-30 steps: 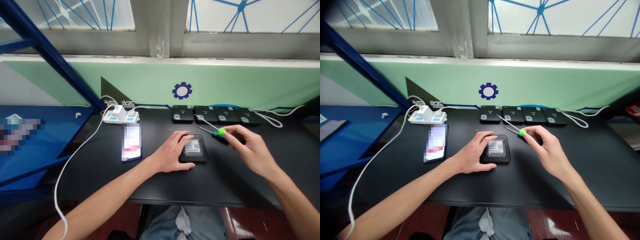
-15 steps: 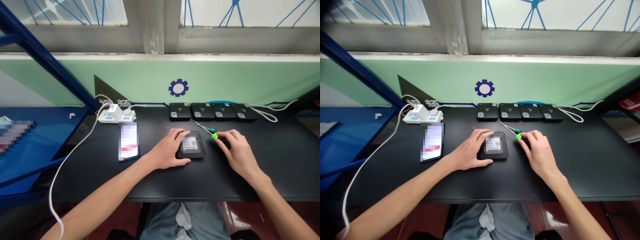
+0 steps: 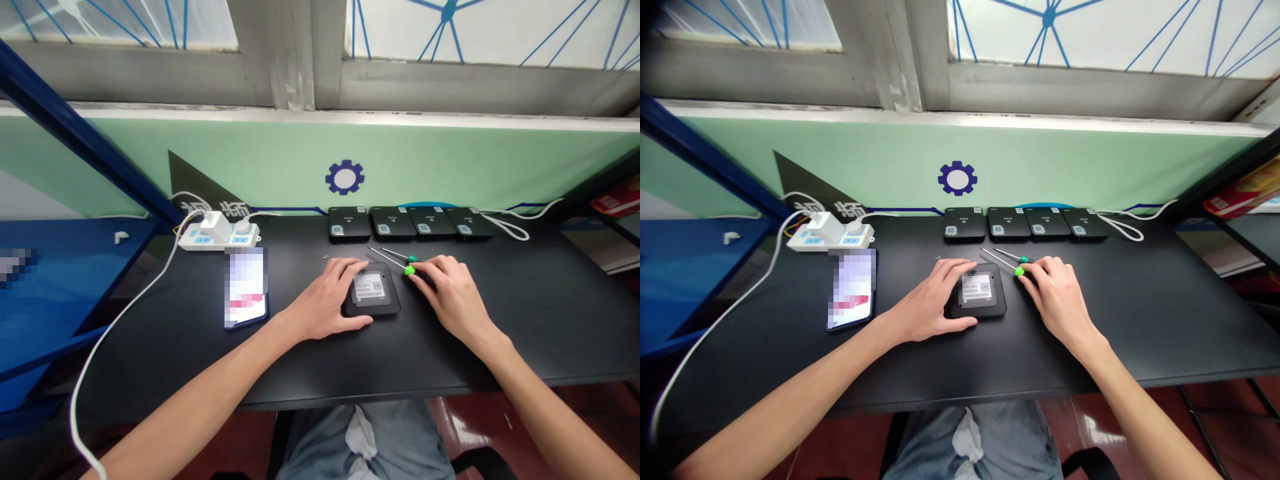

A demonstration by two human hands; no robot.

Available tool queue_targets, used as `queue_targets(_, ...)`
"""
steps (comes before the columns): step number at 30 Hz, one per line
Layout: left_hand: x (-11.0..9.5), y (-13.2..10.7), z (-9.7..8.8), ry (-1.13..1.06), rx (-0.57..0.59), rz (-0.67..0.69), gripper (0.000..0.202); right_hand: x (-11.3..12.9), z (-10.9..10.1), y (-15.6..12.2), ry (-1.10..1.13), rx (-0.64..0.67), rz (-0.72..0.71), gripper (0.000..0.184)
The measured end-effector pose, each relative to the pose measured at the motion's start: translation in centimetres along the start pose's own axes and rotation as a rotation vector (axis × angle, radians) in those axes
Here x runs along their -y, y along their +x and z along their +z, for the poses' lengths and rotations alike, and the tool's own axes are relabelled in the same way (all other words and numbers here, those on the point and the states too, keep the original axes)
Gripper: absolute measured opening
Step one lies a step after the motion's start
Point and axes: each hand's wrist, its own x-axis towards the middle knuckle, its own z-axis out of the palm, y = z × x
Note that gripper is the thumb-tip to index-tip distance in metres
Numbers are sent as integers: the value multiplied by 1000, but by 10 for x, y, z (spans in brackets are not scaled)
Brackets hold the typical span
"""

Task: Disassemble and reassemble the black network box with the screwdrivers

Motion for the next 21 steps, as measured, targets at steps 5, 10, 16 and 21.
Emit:
queue_targets(5,-1,1,0,-5,2,-13,101,0,1,1,-18,-3,-16,35)
queue_targets(10,-2,0,-2,-18,-3,-20,101,-2,3,0,-22,-3,-25,37)
queue_targets(16,-1,0,-2,-59,-210,74,75,-4,4,1,13,18,-23,38)
queue_targets(21,0,1,-2,-9,-405,138,55,-1,0,0,54,30,0,38)
